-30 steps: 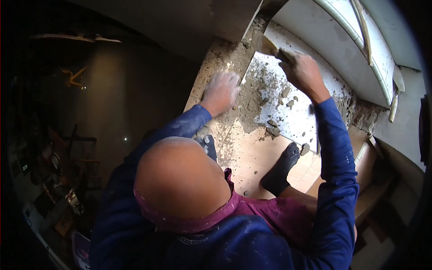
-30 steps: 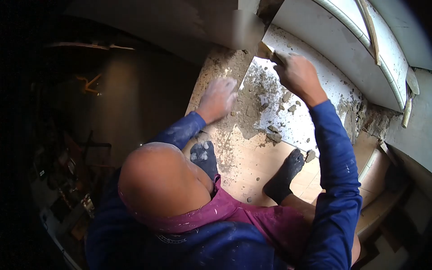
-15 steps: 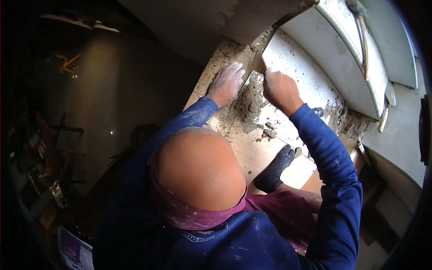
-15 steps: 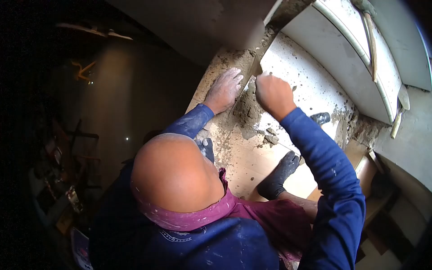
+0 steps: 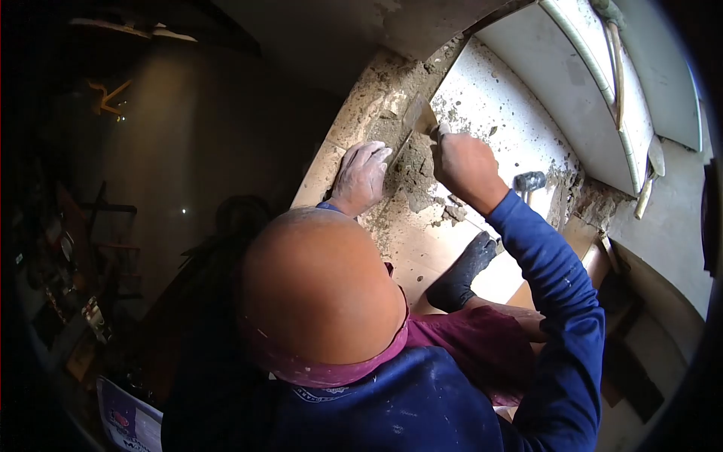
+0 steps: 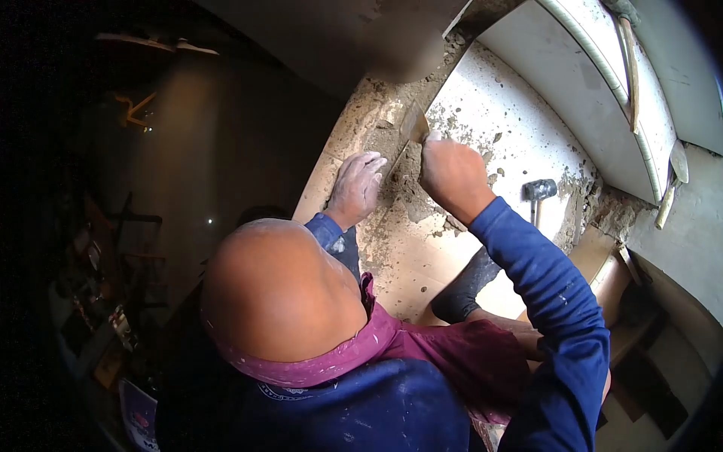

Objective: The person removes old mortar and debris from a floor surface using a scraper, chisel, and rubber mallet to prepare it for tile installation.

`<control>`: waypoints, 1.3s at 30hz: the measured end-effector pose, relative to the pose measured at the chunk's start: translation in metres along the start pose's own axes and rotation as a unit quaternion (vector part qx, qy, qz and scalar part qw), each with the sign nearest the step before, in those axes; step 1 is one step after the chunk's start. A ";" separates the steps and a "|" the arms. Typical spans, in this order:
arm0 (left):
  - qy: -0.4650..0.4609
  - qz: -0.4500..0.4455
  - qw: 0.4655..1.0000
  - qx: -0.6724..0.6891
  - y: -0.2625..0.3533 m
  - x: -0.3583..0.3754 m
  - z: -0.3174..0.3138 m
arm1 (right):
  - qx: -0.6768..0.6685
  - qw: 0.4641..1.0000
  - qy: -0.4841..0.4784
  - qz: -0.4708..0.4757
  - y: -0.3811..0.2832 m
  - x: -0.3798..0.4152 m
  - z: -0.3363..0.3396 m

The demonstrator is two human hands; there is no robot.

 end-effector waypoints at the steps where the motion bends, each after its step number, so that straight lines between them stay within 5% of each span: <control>1: 0.009 0.001 1.000 -0.016 0.003 -0.004 0.000 | -0.011 1.000 -0.008 0.006 -0.007 0.004 -0.006; 4: 0.048 -0.007 0.996 -0.074 0.014 -0.026 0.000 | -0.012 0.989 -0.139 0.042 -0.011 0.021 -0.008; 8: -0.098 -0.048 0.990 -0.091 0.023 -0.011 -0.020 | -0.018 0.994 0.016 -0.106 0.061 -0.016 0.048; 13: -0.077 -0.045 0.991 -0.102 0.023 0.004 -0.023 | -0.058 0.977 0.187 -0.080 0.152 -0.072 0.075; 17: -0.087 -0.046 0.990 -0.100 0.025 0.001 -0.024 | -0.180 0.969 0.050 -0.160 0.166 -0.115 0.096; 18: -0.088 -0.043 0.990 -0.104 0.025 0.001 -0.024 | -0.143 0.976 0.123 -0.109 0.174 -0.137 0.082; 26: -0.099 -0.036 0.986 -0.128 0.024 0.000 -0.030 | -0.108 0.987 0.058 -0.107 0.181 -0.132 0.102; 32: -0.100 -0.038 0.985 -0.133 0.025 0.001 -0.029 | -0.034 0.985 0.146 -0.090 0.191 -0.149 0.091; 36: -0.097 -0.028 0.987 -0.123 0.026 -0.001 -0.030 | -0.113 0.987 0.070 -0.087 0.180 -0.153 0.102; 38: -0.102 -0.037 0.985 -0.131 0.026 0.000 -0.030 | -0.043 0.977 0.193 -0.081 0.211 -0.193 0.051; 39: -0.101 -0.039 0.985 -0.134 0.026 -0.001 -0.030 | -0.014 0.989 0.147 -0.023 0.193 -0.174 0.072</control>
Point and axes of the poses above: each hand's wrist, its own x-axis away from the middle knuckle, its own z-axis out of the back of the hand, y = z × x, the point moved 5 cm from there along -x, towards the middle knuckle
